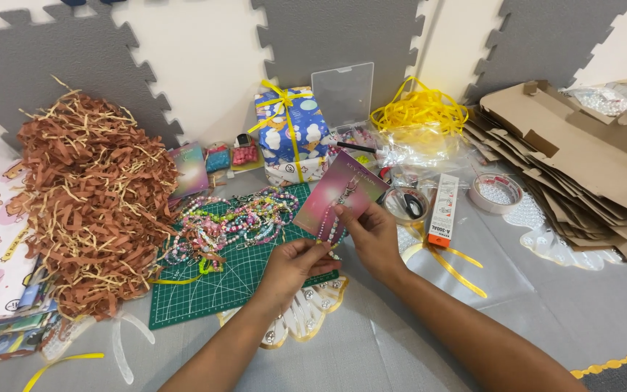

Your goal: The person selects a beaded keychain from a pile on a green cutting mat, attaches it to a pink display card, and places the assembled item into a clear plastic bag. The workspace includes shredded paper, gift boxes, and packaging supplies.

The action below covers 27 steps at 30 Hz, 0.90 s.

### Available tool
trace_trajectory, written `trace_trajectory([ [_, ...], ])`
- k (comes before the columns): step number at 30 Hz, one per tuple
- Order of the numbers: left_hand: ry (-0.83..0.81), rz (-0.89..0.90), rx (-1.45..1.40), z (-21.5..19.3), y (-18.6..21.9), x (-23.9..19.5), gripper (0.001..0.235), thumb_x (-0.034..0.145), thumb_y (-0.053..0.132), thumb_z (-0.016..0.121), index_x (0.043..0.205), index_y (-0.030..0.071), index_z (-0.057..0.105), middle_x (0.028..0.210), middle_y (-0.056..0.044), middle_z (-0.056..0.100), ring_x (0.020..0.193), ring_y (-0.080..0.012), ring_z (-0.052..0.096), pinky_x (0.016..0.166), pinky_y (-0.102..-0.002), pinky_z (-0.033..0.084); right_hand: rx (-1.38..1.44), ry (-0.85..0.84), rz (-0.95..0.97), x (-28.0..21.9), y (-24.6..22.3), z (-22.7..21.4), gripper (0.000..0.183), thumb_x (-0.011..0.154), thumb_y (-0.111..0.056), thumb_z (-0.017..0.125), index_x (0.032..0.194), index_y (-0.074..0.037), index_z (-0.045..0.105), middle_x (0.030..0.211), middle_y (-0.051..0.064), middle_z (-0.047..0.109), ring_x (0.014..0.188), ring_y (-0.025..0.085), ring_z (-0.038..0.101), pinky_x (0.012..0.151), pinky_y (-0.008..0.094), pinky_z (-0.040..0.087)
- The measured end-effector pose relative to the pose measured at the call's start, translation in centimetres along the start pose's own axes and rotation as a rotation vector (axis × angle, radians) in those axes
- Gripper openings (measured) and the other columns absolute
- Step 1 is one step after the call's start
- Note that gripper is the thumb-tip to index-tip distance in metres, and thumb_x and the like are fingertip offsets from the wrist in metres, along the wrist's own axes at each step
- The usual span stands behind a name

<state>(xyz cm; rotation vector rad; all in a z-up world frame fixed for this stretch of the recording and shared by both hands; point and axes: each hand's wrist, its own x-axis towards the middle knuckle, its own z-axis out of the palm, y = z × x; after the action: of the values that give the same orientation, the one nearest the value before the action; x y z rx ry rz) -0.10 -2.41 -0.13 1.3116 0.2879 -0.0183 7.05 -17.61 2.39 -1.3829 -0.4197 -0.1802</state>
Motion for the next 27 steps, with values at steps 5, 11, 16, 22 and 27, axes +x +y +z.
trace_trajectory([
  [5, 0.039, 0.035, -0.132, -0.5, -1.6, 1.0, 0.029, 0.095, 0.003, 0.092, 0.118, -0.011, 0.082, 0.109, -0.023, 0.079, 0.109, -0.0403, 0.087, 0.106, -0.047, 0.071, -0.009, -0.021, 0.036, 0.2, 1.2, -0.9, 0.026, 0.108, -0.025, 0.091, 0.093, -0.006, 0.081, 0.077, 0.005, 0.074, 0.077, 0.014, 0.07, 0.078, 0.033, 0.061],
  [11, 0.12, 0.019, -0.299, -1.3, -3.7, 2.6, 0.033, 0.091, -0.006, 0.093, 0.12, -0.01, 0.08, 0.112, -0.021, 0.076, 0.114, -0.0402, 0.084, 0.115, -0.049, 0.065, -0.028, -0.044, 0.105, 0.5, 2.0, -0.9, 0.027, 0.108, -0.028, 0.09, 0.098, -0.005, 0.082, 0.081, 0.007, 0.076, 0.08, 0.017, 0.071, 0.081, 0.035, 0.063],
  [16, 0.253, 0.055, -0.356, -0.6, -4.6, 2.2, 0.044, 0.085, -0.012, 0.096, 0.119, 0.001, 0.071, 0.106, -0.008, 0.063, 0.106, -0.0244, 0.077, 0.104, -0.036, 0.064, -0.036, -0.055, 0.116, 0.8, 3.2, -1.1, 0.024, 0.107, -0.025, 0.091, 0.1, -0.004, 0.082, 0.084, 0.008, 0.077, 0.084, 0.018, 0.071, 0.084, 0.036, 0.062],
  [22, 0.447, 0.175, -0.47, 1.0, -3.5, 0.5, 0.052, 0.081, -0.016, 0.095, 0.115, 0.009, 0.064, 0.104, -0.01, 0.068, 0.097, -0.0246, 0.071, 0.102, -0.037, 0.062, 0.026, -0.104, 0.144, 1.0, 3.8, -1.6, 0.014, 0.107, -0.021, 0.085, 0.105, -0.008, 0.081, 0.091, 0.003, 0.083, 0.076, 0.013, 0.074, 0.071, 0.031, 0.062],
  [27, 0.416, 0.238, -0.414, 1.1, -3.1, -0.2, 0.05, 0.085, -0.012, 0.094, 0.122, 0.008, 0.067, 0.117, -0.014, 0.071, 0.111, -0.0259, 0.075, 0.112, -0.038, 0.063, -0.002, -0.047, 0.172, 1.0, 3.4, -1.6, 0.023, 0.104, -0.026, 0.089, 0.091, -0.011, 0.078, 0.076, 0.002, 0.074, 0.068, 0.013, 0.07, 0.067, 0.031, 0.058],
])
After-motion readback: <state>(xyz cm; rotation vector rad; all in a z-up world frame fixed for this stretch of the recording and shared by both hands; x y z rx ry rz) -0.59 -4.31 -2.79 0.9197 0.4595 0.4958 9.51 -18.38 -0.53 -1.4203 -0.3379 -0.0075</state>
